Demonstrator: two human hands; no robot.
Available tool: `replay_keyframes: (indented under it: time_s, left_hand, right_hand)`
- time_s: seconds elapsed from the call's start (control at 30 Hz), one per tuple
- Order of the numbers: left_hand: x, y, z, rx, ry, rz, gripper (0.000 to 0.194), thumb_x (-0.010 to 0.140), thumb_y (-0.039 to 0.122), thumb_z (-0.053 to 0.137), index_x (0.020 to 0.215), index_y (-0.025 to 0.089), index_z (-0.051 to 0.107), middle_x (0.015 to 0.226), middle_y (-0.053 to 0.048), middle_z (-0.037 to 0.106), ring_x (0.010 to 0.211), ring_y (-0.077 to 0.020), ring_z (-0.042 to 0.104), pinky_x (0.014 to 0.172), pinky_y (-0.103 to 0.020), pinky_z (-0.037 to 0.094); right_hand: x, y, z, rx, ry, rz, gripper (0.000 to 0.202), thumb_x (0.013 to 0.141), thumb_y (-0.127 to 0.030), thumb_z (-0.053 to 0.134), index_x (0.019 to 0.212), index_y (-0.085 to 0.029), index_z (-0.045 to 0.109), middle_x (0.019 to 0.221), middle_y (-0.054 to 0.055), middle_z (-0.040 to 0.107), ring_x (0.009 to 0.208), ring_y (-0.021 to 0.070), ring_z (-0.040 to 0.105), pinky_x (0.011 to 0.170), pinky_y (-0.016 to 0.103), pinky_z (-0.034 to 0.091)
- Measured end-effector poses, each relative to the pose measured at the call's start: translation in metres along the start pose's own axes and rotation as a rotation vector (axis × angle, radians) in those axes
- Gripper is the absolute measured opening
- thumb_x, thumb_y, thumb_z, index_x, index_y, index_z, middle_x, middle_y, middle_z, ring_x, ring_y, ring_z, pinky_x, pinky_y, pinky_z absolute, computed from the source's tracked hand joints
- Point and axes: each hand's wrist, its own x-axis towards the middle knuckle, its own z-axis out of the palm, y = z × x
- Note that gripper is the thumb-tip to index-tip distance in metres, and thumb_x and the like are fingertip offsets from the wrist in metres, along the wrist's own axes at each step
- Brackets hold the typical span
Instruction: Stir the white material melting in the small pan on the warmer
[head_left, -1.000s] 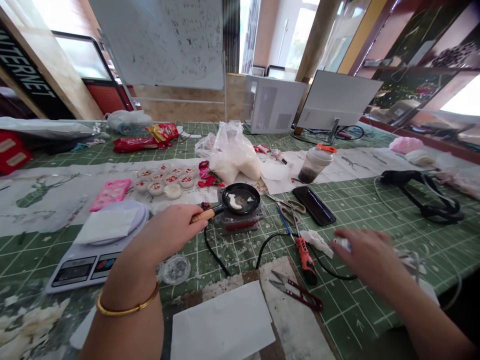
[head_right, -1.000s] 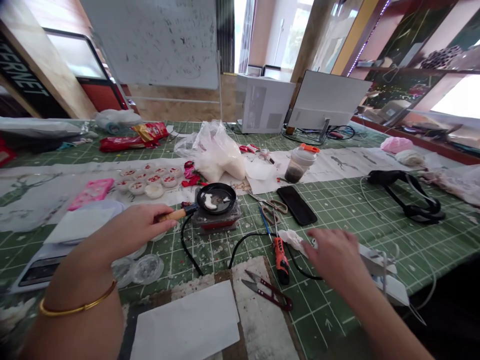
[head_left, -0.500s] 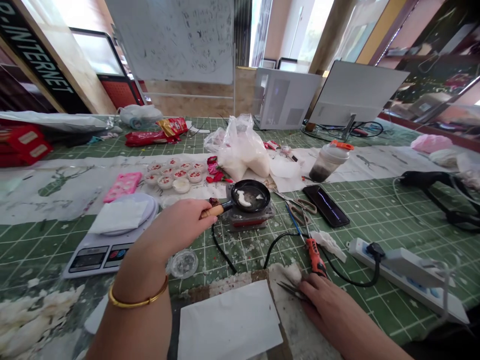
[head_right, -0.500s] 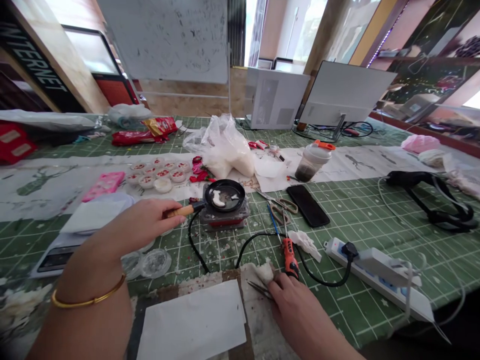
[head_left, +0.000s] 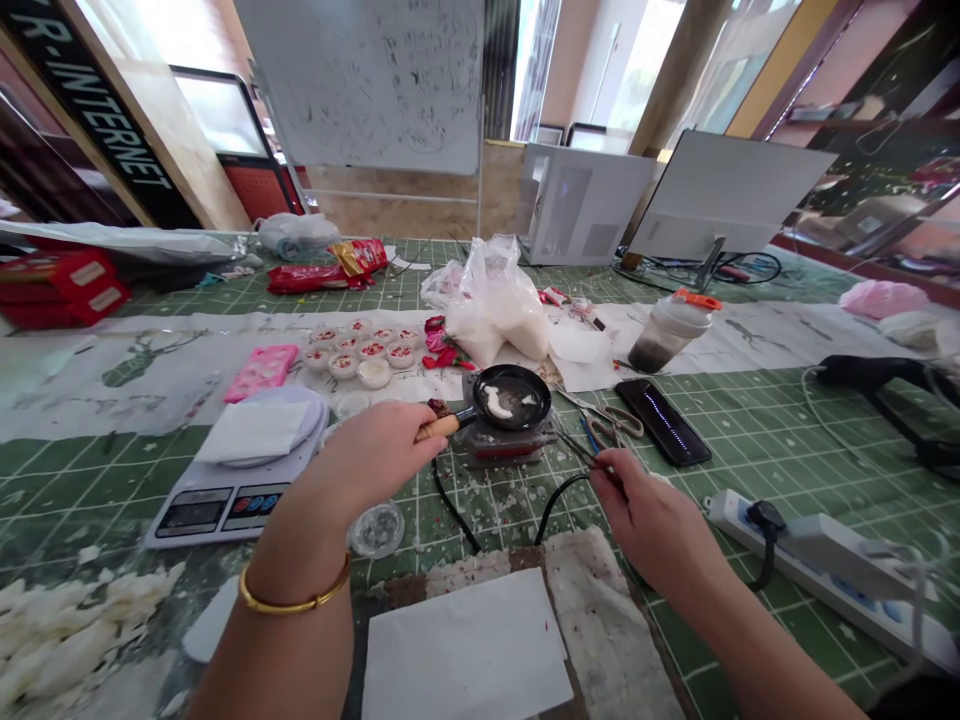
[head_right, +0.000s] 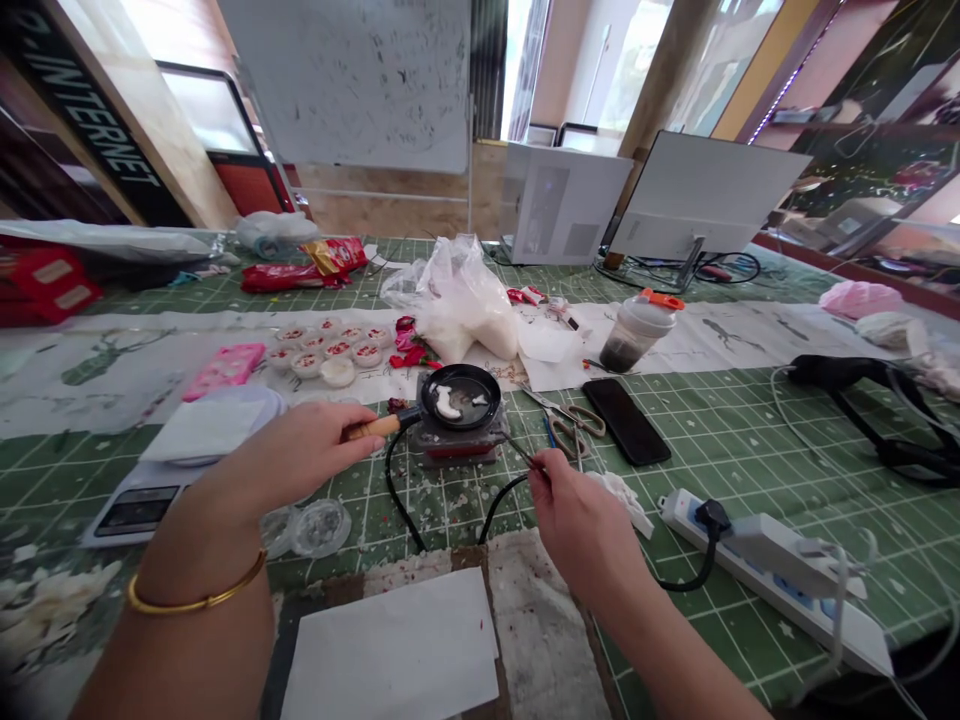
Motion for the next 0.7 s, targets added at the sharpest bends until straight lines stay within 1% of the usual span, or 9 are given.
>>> replay_keyframes:
  time_s: [0.07, 0.2, 0.3, 0.43, 0.6, 0.7]
  left_hand:
    - [-0.001, 0.0, 0.0, -0.011, -0.004, 0.004, 0.028, 0.082, 0.038, 0.039, 0.063, 0.019, 0.048, 0.064, -0.002, 0.055, 0.055, -0.0132, 0.044, 0.05, -0.027, 0.026]
    - [-0.001, 0.0, 0.0, -0.012, -0.004, 0.005, 0.029, 0.082, 0.038, 0.039, 0.063, 0.019, 0.048, 0.065, -0.001, 0.055, 0.055, -0.0131, 0.044, 0.05, -0.027, 0.026]
    - [0.0, 0.0, 0.0, -0.007, -0.002, 0.003, 0.028, 0.082, 0.038, 0.039, 0.064, 0.019, 0.049, 0.066, -0.002, 0.056, 0.056, -0.0132, 0.044, 0.051, -0.027, 0.026]
    - [0.0, 0.0, 0.001, -0.015, 0.007, 0.006, 0.028, 0.082, 0.037, 0.04, 0.064, 0.018, 0.05, 0.066, -0.002, 0.056, 0.056, -0.0126, 0.044, 0.051, -0.027, 0.026]
    - [0.0, 0.0, 0.001, -0.016, 0.005, 0.006, 0.026, 0.082, 0.036, 0.04, 0.065, 0.018, 0.05, 0.066, -0.001, 0.056, 0.055, -0.0122, 0.043, 0.05, -0.027, 0.026]
    - [0.0, -0.001, 0.001, -0.017, 0.011, 0.007, 0.027, 0.081, 0.036, 0.04, 0.064, 0.018, 0.05, 0.065, -0.002, 0.056, 0.054, -0.0122, 0.043, 0.051, -0.027, 0.026]
  right_hand:
    - [0.006, -0.004, -0.002, -0.095, 0.011, -0.008, 0.025, 0.089, -0.039, 0.031, 0.095, -0.023, 0.05, 0.068, 0.001, 0.064, 0.059, 0.0185, 0.06, 0.051, 0.026, 0.032]
    - [0.009, -0.009, -0.006, -0.178, -0.021, -0.025, 0.025, 0.09, -0.037, 0.033, 0.093, -0.023, 0.054, 0.064, -0.001, 0.065, 0.056, 0.0172, 0.061, 0.048, 0.025, 0.028]
    - [0.009, -0.013, -0.006, -0.201, -0.004, -0.043, 0.024, 0.089, -0.036, 0.035, 0.094, -0.025, 0.055, 0.066, -0.002, 0.066, 0.057, 0.0165, 0.062, 0.048, 0.025, 0.027]
    - [0.011, -0.016, -0.005, -0.225, 0.026, -0.124, 0.022, 0.089, -0.036, 0.037, 0.092, -0.026, 0.057, 0.067, -0.003, 0.067, 0.057, 0.0157, 0.062, 0.048, 0.024, 0.026]
    - [0.011, -0.012, -0.005, -0.249, 0.054, -0.103, 0.021, 0.088, -0.034, 0.039, 0.091, -0.025, 0.058, 0.065, -0.003, 0.067, 0.056, 0.0153, 0.062, 0.046, 0.024, 0.024]
    - [0.009, -0.014, -0.002, -0.222, 0.044, -0.135, 0.022, 0.088, -0.033, 0.039, 0.091, -0.025, 0.059, 0.069, -0.003, 0.068, 0.057, 0.0152, 0.062, 0.047, 0.025, 0.026]
